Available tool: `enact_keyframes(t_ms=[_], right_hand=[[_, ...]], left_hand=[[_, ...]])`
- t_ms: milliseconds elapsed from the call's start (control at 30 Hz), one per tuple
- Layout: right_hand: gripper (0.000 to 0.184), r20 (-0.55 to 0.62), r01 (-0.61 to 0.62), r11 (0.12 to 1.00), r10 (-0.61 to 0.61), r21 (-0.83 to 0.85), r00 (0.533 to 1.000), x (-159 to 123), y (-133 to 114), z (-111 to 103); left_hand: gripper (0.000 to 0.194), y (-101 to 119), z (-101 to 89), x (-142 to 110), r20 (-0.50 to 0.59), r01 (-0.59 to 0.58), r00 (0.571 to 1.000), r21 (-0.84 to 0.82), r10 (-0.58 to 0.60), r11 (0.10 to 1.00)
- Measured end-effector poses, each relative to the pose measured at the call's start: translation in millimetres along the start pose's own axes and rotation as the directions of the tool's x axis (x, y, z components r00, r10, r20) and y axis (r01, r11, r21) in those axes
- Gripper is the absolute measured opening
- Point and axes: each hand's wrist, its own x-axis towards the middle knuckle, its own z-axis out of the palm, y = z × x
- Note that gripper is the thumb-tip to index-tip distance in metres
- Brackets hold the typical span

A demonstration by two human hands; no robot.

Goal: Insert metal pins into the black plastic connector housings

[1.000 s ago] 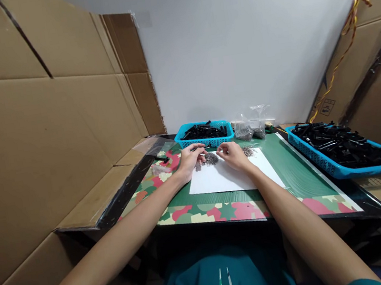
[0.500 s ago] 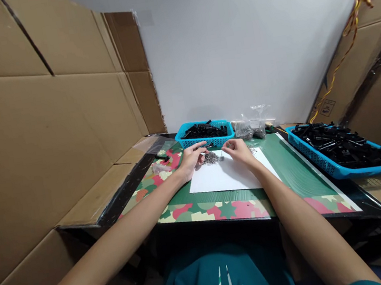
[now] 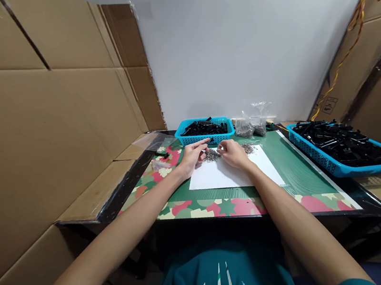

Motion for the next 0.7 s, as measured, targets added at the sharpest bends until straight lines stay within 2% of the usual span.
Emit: enact_keyframes(t_ms=[100, 267, 400, 500, 600, 700], right_hand=[[0.022, 0.006, 0.004, 0.996, -0.004, 0.091, 1.000, 1.5, 2.3, -1.4], [0.035, -0.104, -0.012, 0.948, 0.047, 0.319, 0.993, 0.8, 5.2, -8.5], [0.039, -0.085, -0.035, 0.933, 0.070, 0.358, 0.994, 0.4, 2.8, -10.4], [0.041, -0.117, -0.017, 0.906, 0.073, 0.422, 0.991, 0.5, 1.7, -10.3], [0.042, -0.098, 0.013, 0.911, 0.030, 0.411, 0.995, -0.1, 0.6, -10.7], [0.043, -0.089, 0.034, 0.893, 0.007, 0.448, 0.996, -1.9, -1.9, -11.0]], left_hand=[[0.031, -1.5, -0.3, 0.6, 0.003, 0.001, 1.000, -0.009, -0.001, 1.000], [0.024, -2.5, 0.4, -1.5, 0.026, -0.024, 0.999, -0.001, 0.024, 1.000], [0.020, -0.3, 0.7, -3.5, 0.032, -0.039, 0.999, 0.040, 0.038, 0.998], [0.018, -1.5, -0.6, -2.1, 0.040, -0.040, 0.998, 0.064, 0.038, 0.997], [0.021, -6.8, -2.2, 1.2, 0.089, -0.041, 0.996, 0.134, 0.029, 0.990], [0.018, -13.3, -3.1, 4.8, 0.144, -0.188, 0.978, 0.274, 0.153, 0.943]])
